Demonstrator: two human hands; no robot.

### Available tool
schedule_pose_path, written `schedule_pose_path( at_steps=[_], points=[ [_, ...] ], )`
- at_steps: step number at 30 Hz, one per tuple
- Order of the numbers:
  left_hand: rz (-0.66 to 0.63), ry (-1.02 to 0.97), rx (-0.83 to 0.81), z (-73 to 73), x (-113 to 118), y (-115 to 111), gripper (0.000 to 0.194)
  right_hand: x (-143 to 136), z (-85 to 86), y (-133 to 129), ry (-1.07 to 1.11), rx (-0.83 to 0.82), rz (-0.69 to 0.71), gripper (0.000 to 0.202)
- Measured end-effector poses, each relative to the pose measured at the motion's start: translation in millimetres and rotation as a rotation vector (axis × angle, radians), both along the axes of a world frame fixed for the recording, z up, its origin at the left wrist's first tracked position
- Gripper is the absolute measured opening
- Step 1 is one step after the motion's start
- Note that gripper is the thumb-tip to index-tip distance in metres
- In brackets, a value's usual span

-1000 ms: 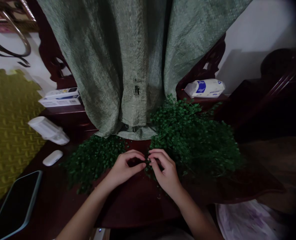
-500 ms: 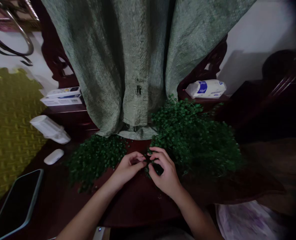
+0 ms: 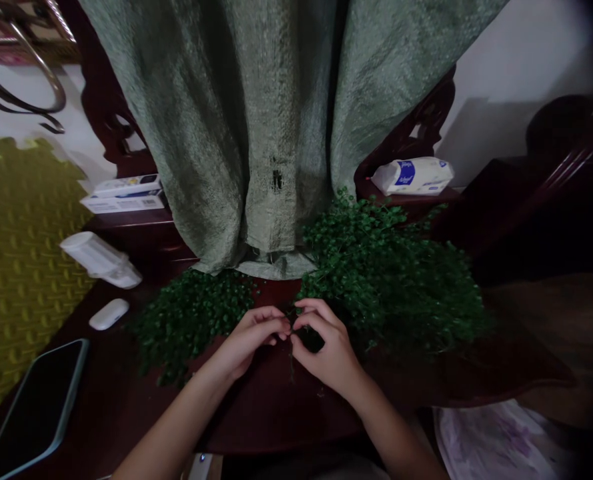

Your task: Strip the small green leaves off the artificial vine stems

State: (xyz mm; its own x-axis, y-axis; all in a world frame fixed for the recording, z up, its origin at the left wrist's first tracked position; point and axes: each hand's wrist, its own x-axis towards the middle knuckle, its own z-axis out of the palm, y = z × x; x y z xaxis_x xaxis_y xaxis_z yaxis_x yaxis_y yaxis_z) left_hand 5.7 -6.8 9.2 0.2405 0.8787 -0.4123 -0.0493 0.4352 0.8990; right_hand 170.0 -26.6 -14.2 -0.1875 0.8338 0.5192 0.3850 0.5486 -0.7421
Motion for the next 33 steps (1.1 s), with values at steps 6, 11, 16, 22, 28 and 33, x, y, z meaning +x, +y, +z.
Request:
schedule_pose_path(
  at_steps=[6,11,16,22,28,33],
  points=[
    [0.031,-0.008,-0.025,-3.4,0.0,1.1,0.011,-3.1,-3.9,-0.1,-0.030,0.018,-0.042,0.011],
    [0.037,-0.022,-0.043,-5.8,-1.3,1.5,0.013,-5.2,-7.8,0.3,-0.035,0.040,-0.080,0.013],
    [0.026,-0.002,-0.049,-5.8,-1.3,1.6,0.012,-6.5,-11.2,1.1,-0.017,0.066,-0.115,0.014],
    [-0.004,0.049,-0.020,-3.7,6.2,-1.3,0.013,-6.4,-9.7,-0.5,-0.052,0.105,-0.118,0.015],
    [-0.052,0.060,0.055,-5.9,8.6,-2.4,0.006,-6.8,-6.5,-2.1,-0.050,0.123,-0.085,0.016],
    [-0.075,0.020,0.073,-5.3,8.3,-2.9,0.004,-7.7,-3.2,-3.4,-0.007,0.133,-0.075,0.016]
  ],
)
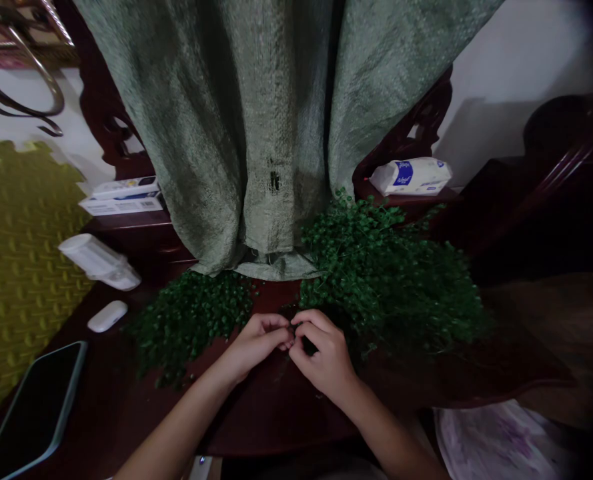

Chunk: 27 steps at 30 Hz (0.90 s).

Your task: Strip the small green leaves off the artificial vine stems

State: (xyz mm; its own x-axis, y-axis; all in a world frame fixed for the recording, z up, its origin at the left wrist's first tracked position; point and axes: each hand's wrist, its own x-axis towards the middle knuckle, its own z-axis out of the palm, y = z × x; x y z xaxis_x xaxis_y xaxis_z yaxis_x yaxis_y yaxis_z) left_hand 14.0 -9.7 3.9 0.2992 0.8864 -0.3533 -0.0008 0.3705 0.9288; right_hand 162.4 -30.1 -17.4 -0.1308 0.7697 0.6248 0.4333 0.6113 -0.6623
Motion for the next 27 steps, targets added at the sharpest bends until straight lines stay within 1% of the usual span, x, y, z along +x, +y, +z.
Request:
schedule_pose_path(
  at_steps=[2,8,13,16,21,27],
  points=[
    [-0.004,-0.023,-0.005,0.3,0.0,-0.4,0.004,0.3,2.1,-0.4,0.024,-0.009,0.002,0.017],
    [-0.018,-0.081,-0.063,-1.3,-0.8,0.1,0.012,0.9,7.4,-1.0,0.126,-0.064,0.040,0.016],
    [-0.064,-0.094,-0.056,-0.3,-2.6,0.9,0.007,1.4,7.1,-1.6,0.160,-0.109,0.076,0.015],
    [-0.097,-0.095,-0.056,-0.4,-5.4,1.4,0.008,1.8,6.4,-1.9,0.161,-0.121,0.125,0.015],
    [-0.150,-0.065,-0.040,-2.1,-10.8,3.8,0.011,1.4,6.8,-3.1,0.163,-0.128,0.167,0.017],
    [-0.262,0.045,0.023,-2.9,-14.9,6.6,0.012,2.5,8.8,-6.7,0.113,-0.210,0.251,0.017]
  ],
)
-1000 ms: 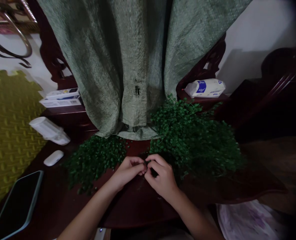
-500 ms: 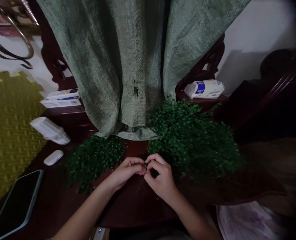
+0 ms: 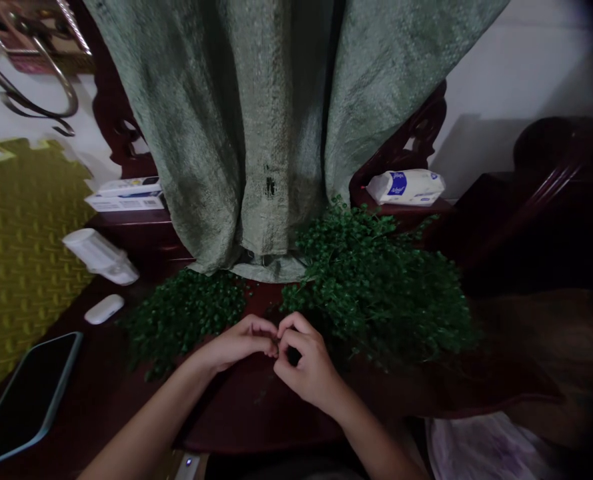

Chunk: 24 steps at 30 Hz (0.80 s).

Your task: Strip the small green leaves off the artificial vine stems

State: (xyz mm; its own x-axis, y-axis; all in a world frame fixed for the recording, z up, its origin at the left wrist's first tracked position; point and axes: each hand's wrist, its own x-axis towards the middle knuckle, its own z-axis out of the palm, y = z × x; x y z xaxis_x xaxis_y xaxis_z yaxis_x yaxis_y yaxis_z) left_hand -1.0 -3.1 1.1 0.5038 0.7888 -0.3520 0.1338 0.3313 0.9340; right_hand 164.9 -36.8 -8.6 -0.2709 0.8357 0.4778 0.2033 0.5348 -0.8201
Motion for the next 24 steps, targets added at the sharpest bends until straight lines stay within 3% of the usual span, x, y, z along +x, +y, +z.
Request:
schedule_pose_path(
  at_steps=[7,15,20,24],
  points=[
    [-0.153,0.126,0.194,1.0,-1.4,-1.9,0.016,-2.8,-12.1,0.3,-0.146,0.018,0.044,0.024],
    [-0.151,0.297,0.493,-1.1,-0.1,-2.3,0.012,-9.9,-23.2,-3.5,-0.301,0.107,-0.018,0.030],
    [-0.078,0.361,0.608,-2.0,4.0,-4.2,0.009,-11.6,-26.6,-4.1,-0.331,0.158,-0.082,0.037],
    [0.064,0.386,0.684,0.7,0.0,-0.2,0.018,-7.0,-26.8,3.0,-0.291,0.175,-0.163,0.027]
  ],
)
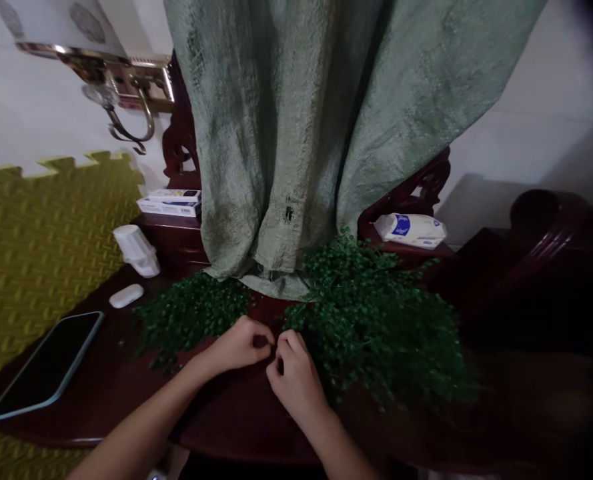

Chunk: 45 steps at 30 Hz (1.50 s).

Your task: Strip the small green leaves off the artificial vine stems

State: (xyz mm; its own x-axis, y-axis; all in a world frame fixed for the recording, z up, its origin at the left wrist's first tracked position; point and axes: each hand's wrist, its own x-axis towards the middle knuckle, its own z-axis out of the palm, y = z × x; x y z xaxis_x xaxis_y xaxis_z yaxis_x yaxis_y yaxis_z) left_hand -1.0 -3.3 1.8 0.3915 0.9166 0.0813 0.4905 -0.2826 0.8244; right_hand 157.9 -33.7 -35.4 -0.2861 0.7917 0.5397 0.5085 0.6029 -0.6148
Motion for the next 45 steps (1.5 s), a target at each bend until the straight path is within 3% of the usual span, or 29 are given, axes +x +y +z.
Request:
schedule_pose_path(
  at_steps=[9,15,21,24,26,28,31,37,41,45],
  points=[
    [0.354,0.017,0.183,3.9,-49.0,25.5,0.019,11.0,17.0,3.4,0.234,0.001,-0.114,0.017],
    [0.434,0.124,0.234,2.6,-60.7,25.3,0.023,11.6,21.7,3.4,0.287,0.001,-0.112,0.015],
    [0.420,0.118,0.256,4.2,-52.5,24.2,0.022,11.5,20.6,3.6,0.287,-0.009,-0.104,0.014],
    [0.320,-0.001,0.146,7.8,-40.0,18.3,0.027,11.3,20.3,4.2,0.280,-0.015,-0.096,0.013],
    [0.236,-0.169,-0.075,9.7,-30.7,12.3,0.035,11.3,19.6,4.6,0.273,-0.018,-0.087,0.014],
    [0.113,-0.304,-0.299,10.5,-22.8,6.5,0.030,11.5,18.6,4.7,0.262,-0.020,-0.075,0.015],
    [-0.009,-0.430,-0.443,9.4,-14.6,1.7,0.024,12.2,16.8,4.6,0.249,-0.019,-0.060,0.016],
    [-0.012,-0.461,-0.410,-2.0,-1.4,-1.8,0.025,13.8,13.7,5.9,0.299,-0.029,-0.105,0.014],
    [-0.016,-0.585,-0.567,-9.0,10.7,-9.7,0.035,16.0,11.7,7.4,0.345,-0.063,-0.137,0.012],
    [0.013,-0.690,-0.710,-4.3,19.2,-15.4,0.036,16.7,11.4,7.8,0.351,-0.064,-0.142,0.012]
  ],
)
